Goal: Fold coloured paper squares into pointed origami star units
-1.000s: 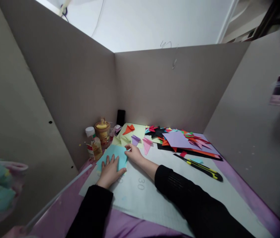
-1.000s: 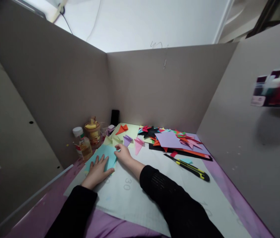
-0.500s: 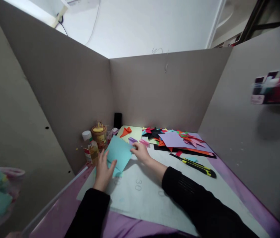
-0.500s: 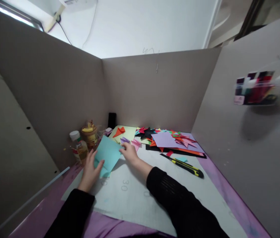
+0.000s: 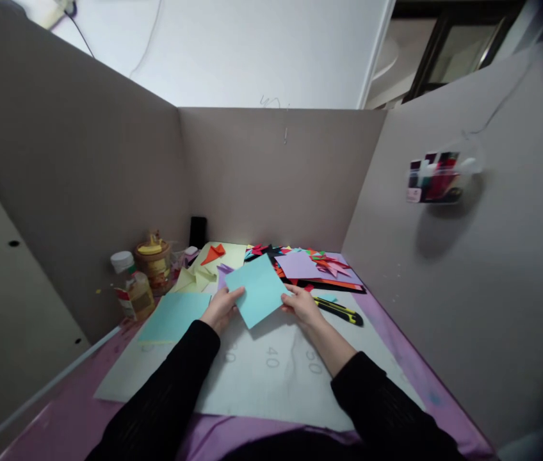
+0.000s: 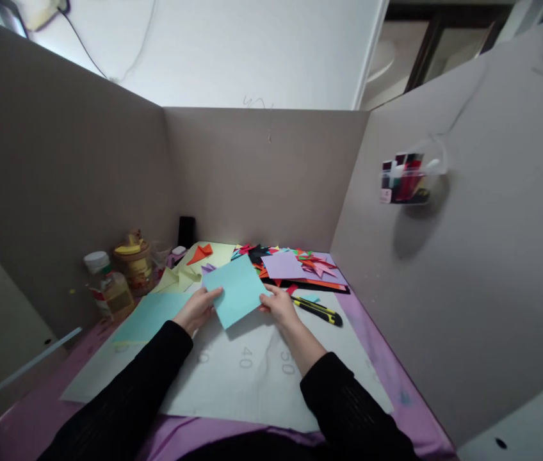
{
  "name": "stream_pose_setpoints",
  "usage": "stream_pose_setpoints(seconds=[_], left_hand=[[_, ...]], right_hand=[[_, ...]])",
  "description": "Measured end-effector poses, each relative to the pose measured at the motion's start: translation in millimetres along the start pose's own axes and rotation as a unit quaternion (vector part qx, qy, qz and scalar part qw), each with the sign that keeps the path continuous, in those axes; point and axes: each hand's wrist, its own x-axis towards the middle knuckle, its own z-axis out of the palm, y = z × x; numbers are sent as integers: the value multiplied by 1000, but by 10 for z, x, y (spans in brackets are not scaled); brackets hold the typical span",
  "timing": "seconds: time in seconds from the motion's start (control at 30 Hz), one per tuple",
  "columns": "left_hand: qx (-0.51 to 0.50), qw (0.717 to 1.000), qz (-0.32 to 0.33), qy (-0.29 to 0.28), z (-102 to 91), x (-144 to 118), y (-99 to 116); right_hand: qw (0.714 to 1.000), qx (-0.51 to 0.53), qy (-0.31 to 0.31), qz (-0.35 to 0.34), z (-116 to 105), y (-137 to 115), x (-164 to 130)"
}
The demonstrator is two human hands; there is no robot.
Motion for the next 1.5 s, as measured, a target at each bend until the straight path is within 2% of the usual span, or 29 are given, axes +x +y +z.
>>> stream_pose_setpoints(seconds=[0.1, 0.2, 0.27, 0.33, 0.43, 0.5, 0.63, 0.77, 0.83, 0.9, 0.97, 1.07, 1.17, 1.23, 1.3, 1.5], left_hand=[[-42, 999, -17, 27, -33, 85, -78], [-40, 998, -23, 48, -125, 103, -82], [-39, 998, -37, 33, -162, 94, -54], [-42, 998, -54, 1, -166, 80, -27], [-47, 996, -66, -32, -144, 59, -9], [-46, 996, -61, -35, -130, 41, -8], [-15, 996, -49, -70, -103, -15, -3], [8, 989, -69, -128, -57, -81, -13], [8, 986, -73, -147, -34, -99, -32], [4, 985, -66, -163, -12, -98, -54], [-9, 988, -39, -150, 9, -84, -70], [-35, 994, 23, -100, 41, -64, -77], [16, 992, 78, -102, 69, -71, -77], [88, 985, 102, -106, 84, -86, -78], [132, 981, 110, -85, 95, -97, -78], [138, 986, 92, 26, 97, -103, -61]], right_hand=[[999, -13, -51, -11, -31, -6, -26], [982, -29, -162, -91, -56, -100, -68], [964, -84, -201, -152, -69, -161, -105], [946, -150, -199, -206, -70, -193, -139], [925, -224, -183, -246, -51, -186, -157], [926, -234, -158, -251, -44, -156, -135], [954, -175, -80, -231, -63, -62, -31], [982, -75, -49, -165, -51, 55, 38], [988, -52, -24, -141, -20, 101, 38], [987, -55, 20, -151, 11, 128, 26], [978, -75, 68, -182, 26, 137, 16], [960, -107, 135, -220, 12, 135, 17], [948, -113, 176, -240, -9, 125, 18], [947, -109, 179, -244, -4, 116, 7], [948, -108, 169, -245, 17, 108, -15], [956, -72, 150, -243, 103, 100, -68]])
